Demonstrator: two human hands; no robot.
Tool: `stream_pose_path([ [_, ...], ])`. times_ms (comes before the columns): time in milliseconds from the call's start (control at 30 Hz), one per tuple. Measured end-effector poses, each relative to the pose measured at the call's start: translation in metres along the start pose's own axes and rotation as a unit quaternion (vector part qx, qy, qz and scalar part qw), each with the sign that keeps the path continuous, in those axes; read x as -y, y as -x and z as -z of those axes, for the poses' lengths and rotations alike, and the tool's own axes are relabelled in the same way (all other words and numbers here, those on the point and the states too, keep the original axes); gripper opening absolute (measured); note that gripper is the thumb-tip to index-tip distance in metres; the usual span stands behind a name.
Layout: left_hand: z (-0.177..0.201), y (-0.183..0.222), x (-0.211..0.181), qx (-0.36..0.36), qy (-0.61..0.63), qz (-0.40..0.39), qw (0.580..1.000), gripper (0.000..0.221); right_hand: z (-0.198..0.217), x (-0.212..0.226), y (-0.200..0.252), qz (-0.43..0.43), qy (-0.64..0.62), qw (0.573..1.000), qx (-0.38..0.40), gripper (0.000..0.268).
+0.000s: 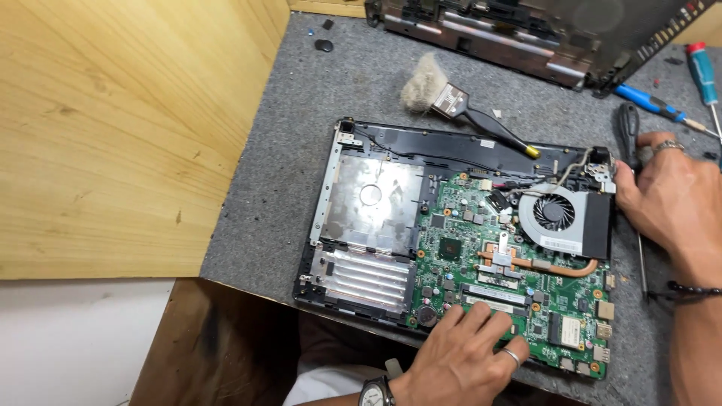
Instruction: The person is repairing a laptop by installing a cooling fan onto the motherboard and securing it with screws using a screwdriver.
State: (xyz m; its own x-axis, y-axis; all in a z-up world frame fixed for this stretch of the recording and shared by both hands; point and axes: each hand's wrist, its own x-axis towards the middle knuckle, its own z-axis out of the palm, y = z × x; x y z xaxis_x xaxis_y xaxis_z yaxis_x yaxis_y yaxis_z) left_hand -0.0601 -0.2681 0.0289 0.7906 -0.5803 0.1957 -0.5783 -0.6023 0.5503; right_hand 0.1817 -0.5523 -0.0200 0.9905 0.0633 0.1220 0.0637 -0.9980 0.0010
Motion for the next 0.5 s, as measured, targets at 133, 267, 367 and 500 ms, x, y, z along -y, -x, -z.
stream_pose_path([
  [133,-0.014,-0.001,0.005,-0.030,-0.013,-0.001,0.999,0.013,-0.014,-0.006,-0.002,0.025,-0.112,0.993,-0.025,0.035],
  [267,-0.018,-0.004,0.007,-0.041,0.007,-0.006,0.999,0.018,-0.022,-0.008,-0.004,0.012,-0.166,0.986,-0.019,0.036],
  [367,-0.027,-0.004,0.007,-0.081,-0.005,-0.015,0.997,0.024,-0.035,-0.015,-0.002,0.035,-0.246,0.968,-0.035,0.034],
  [500,-0.031,-0.002,0.015,-0.045,0.017,-0.024,0.999,0.029,-0.072,-0.038,-0.013,0.056,-0.267,0.961,-0.048,0.032],
])
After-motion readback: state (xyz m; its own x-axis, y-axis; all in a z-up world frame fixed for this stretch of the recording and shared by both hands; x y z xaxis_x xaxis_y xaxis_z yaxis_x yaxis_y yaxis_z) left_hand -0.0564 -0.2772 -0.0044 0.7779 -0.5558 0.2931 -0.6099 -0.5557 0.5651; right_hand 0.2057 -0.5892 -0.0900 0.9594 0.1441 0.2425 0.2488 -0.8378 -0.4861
